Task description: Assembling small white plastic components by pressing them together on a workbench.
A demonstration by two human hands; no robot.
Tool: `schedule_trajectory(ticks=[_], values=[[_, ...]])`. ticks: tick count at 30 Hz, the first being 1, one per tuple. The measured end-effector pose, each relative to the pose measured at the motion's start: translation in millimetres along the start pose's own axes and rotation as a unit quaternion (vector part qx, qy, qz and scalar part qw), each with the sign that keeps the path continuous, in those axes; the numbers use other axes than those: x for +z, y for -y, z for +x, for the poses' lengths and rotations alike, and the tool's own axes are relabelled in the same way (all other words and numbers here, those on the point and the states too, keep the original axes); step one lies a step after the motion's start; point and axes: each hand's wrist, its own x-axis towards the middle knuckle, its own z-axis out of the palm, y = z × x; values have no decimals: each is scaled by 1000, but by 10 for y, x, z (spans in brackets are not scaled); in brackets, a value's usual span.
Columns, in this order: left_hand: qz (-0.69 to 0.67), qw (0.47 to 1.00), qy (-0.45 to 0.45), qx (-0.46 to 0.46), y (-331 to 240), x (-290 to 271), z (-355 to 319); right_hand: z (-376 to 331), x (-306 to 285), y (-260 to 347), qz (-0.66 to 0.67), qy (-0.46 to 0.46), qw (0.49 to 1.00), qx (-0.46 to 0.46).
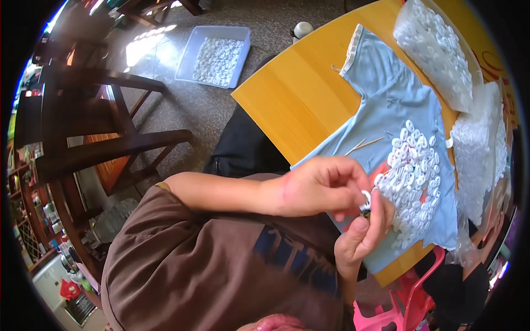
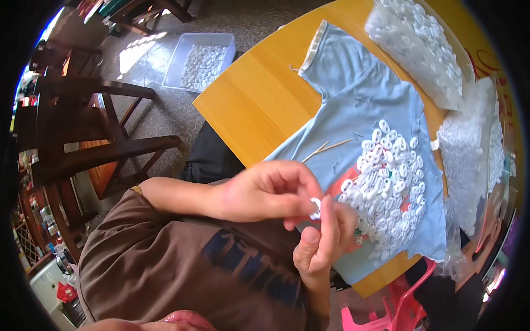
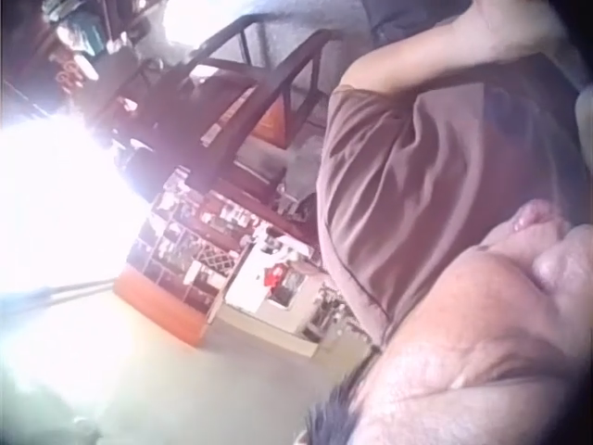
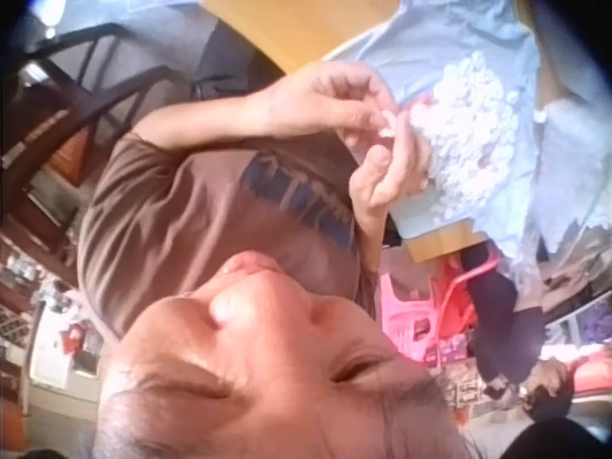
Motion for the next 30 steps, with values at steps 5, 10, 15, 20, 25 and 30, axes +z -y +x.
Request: schedule_trajectory(ticks=[5, 10, 15, 20, 25, 30], values=[[125, 937, -232, 227, -560, -428, -190, 5, -53, -72, 51, -23, 997, 58], [328, 741, -489, 321, -1085, -1748, -390, 0, -227, -220, 57, -105, 988, 98], [300, 699, -590, 271, -1243, -2527, -604, -83, -412, -266, 118, -188, 965, 137], [346, 748, -399, 402, -1017, -1342, -138, -263, -465, -327, 106, -213, 957, 166], [653, 647, -148, 364, -552, -351, 273, -279, -485, -371, 114, -212, 961, 136], [753, 574, -28, 320, -360, -2, 712, -277, -479, -384, 112, -192, 965, 138]])
